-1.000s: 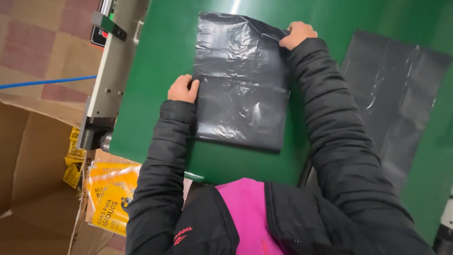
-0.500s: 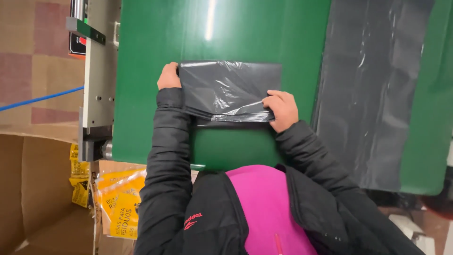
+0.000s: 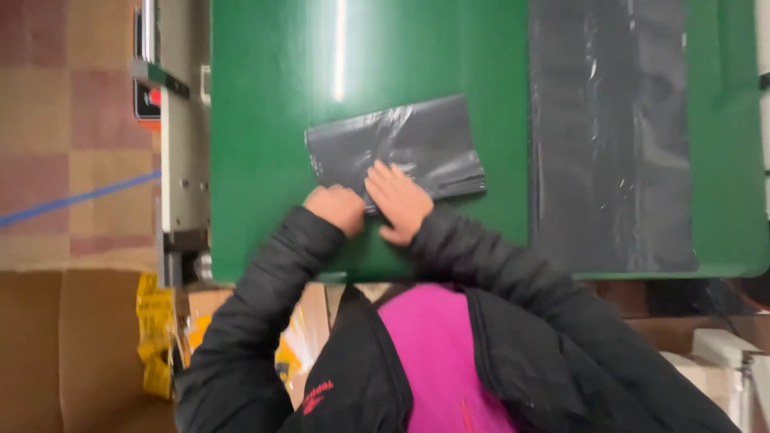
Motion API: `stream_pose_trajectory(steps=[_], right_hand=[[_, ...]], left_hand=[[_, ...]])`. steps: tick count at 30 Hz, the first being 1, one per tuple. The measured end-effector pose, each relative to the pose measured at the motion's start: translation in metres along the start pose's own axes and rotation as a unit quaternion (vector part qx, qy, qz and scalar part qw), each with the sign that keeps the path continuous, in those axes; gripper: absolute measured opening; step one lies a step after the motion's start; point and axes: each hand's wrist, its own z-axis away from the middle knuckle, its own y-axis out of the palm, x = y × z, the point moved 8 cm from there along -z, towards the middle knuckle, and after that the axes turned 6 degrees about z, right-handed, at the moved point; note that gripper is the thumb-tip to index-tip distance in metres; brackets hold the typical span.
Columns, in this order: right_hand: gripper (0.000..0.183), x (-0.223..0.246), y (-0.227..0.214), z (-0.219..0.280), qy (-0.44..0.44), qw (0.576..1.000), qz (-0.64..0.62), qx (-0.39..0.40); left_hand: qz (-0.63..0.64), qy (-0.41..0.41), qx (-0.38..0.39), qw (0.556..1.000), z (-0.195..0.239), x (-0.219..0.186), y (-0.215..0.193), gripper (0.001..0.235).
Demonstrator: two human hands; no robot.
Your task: Folding plastic bags and sealing them inside labeled plastic wrappers using a heat sealer.
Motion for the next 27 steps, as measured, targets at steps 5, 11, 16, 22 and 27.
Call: stream_pose_trajectory(steps=[5,11,16,22,27], right_hand=[[0.072,0.008,0.040,0.086,-0.043,0.998,-0.043,-0.008],[0.039,-0.075,0.128,0.205,0.235,0.891,-0.386,-0.036],[0.040,-0.108,0.093,0.210,0.385,0.428,-0.762,-0.297],[0.037,-0.146,-0.017,0.310,0.432,0.672,-0.557,-0.229],[0.079,-0.242,-0.119,0.520,0.590,0.714,0.321,-0.197]], left_hand=[[0.278,0.120,0.068,0.951,-0.022,-0.069,-0.020,0.025],[0.647,-0.109,0.206,0.726,-0.116,0.039,0.144,0.063],[0.683,-0.120,0.112,0.712,-0.134,0.063,0.147,0.067],[0.349,-0.210,-0.108,0.907,-0.089,0.025,0.042,0.047],[-0.031,-0.191,-0.414,0.889,-0.043,-0.076,-0.079,0.057]])
